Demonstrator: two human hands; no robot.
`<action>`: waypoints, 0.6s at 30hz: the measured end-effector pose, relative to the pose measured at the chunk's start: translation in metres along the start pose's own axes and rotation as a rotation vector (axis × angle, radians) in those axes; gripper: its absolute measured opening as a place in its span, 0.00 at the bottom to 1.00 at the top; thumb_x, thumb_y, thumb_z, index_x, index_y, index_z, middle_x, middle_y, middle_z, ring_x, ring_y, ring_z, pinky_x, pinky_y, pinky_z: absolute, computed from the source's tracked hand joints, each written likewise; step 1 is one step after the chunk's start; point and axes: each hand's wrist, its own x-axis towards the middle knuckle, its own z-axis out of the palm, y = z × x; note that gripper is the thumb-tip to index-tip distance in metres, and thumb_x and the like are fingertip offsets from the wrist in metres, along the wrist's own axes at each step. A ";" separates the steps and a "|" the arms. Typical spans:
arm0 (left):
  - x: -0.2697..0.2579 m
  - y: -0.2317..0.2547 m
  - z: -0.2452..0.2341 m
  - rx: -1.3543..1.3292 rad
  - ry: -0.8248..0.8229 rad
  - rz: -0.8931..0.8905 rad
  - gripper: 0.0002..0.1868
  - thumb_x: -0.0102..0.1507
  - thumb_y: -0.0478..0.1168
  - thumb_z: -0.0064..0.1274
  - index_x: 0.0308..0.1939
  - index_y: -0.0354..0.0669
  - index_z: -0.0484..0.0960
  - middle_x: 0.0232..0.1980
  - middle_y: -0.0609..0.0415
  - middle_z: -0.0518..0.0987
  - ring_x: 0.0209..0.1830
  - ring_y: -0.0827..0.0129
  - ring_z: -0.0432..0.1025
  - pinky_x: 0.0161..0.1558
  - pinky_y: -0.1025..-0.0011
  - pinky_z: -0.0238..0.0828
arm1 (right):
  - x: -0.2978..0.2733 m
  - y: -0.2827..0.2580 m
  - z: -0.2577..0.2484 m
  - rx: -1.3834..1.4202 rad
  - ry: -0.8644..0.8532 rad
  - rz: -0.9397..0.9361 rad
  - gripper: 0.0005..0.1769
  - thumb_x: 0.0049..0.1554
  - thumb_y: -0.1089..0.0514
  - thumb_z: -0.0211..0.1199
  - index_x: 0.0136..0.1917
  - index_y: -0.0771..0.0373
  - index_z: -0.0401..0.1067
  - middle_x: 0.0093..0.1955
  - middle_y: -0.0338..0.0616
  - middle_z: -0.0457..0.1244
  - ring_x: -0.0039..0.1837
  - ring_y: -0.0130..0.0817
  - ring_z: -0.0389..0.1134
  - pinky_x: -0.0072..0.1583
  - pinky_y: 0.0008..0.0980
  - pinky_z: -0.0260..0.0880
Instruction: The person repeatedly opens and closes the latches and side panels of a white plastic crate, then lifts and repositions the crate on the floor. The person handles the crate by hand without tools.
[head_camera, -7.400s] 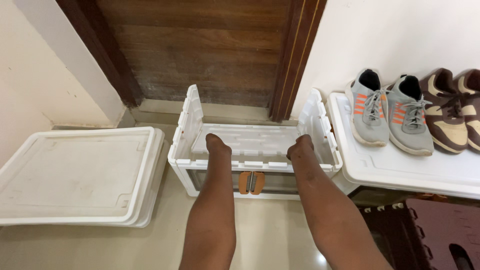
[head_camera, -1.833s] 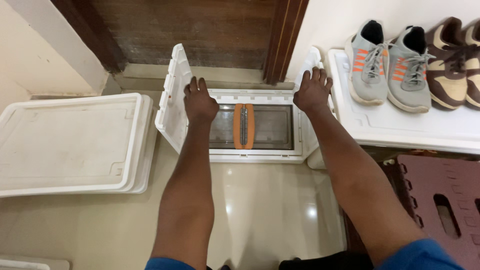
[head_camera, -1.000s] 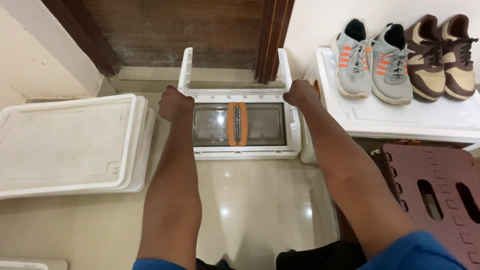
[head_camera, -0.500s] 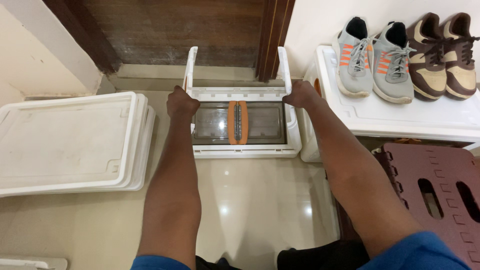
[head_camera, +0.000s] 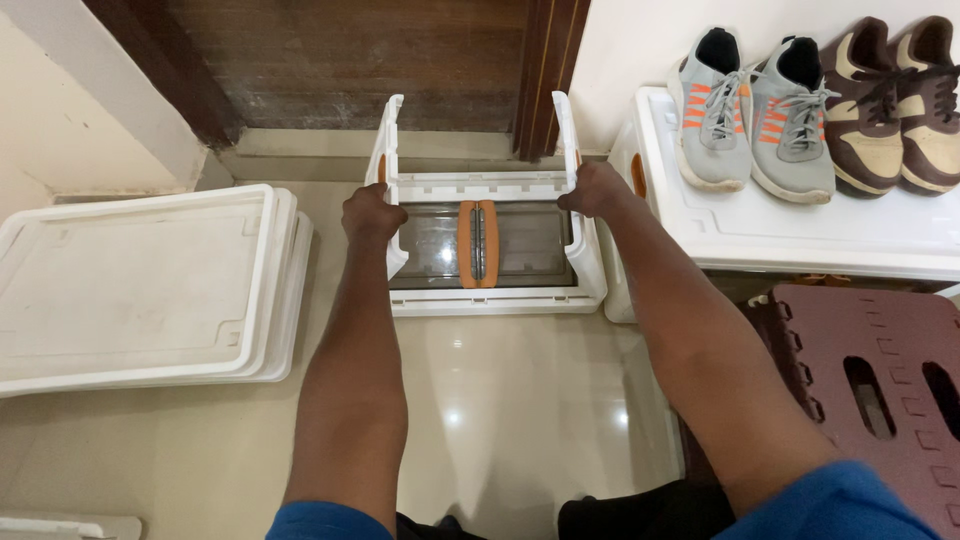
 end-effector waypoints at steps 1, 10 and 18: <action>0.001 0.000 0.001 0.000 0.018 0.010 0.29 0.51 0.40 0.63 0.58 0.52 0.84 0.53 0.48 0.84 0.54 0.56 0.79 0.58 0.61 0.76 | 0.001 0.000 0.001 0.004 0.007 -0.012 0.22 0.48 0.47 0.73 0.44 0.70 0.79 0.39 0.56 0.72 0.44 0.46 0.75 0.53 0.40 0.75; 0.008 -0.015 0.001 -0.194 0.112 -0.026 0.32 0.47 0.39 0.66 0.57 0.57 0.85 0.49 0.51 0.86 0.50 0.59 0.80 0.55 0.63 0.77 | 0.001 -0.002 -0.002 -0.005 0.027 -0.095 0.20 0.50 0.49 0.72 0.45 0.70 0.79 0.39 0.56 0.72 0.39 0.42 0.75 0.49 0.37 0.76; 0.022 -0.043 -0.011 -0.423 0.230 -0.068 0.24 0.49 0.38 0.62 0.51 0.54 0.88 0.47 0.54 0.88 0.46 0.64 0.83 0.50 0.65 0.80 | -0.009 0.016 -0.017 -0.028 0.092 0.044 0.23 0.53 0.47 0.68 0.53 0.68 0.80 0.45 0.60 0.72 0.45 0.49 0.75 0.54 0.43 0.75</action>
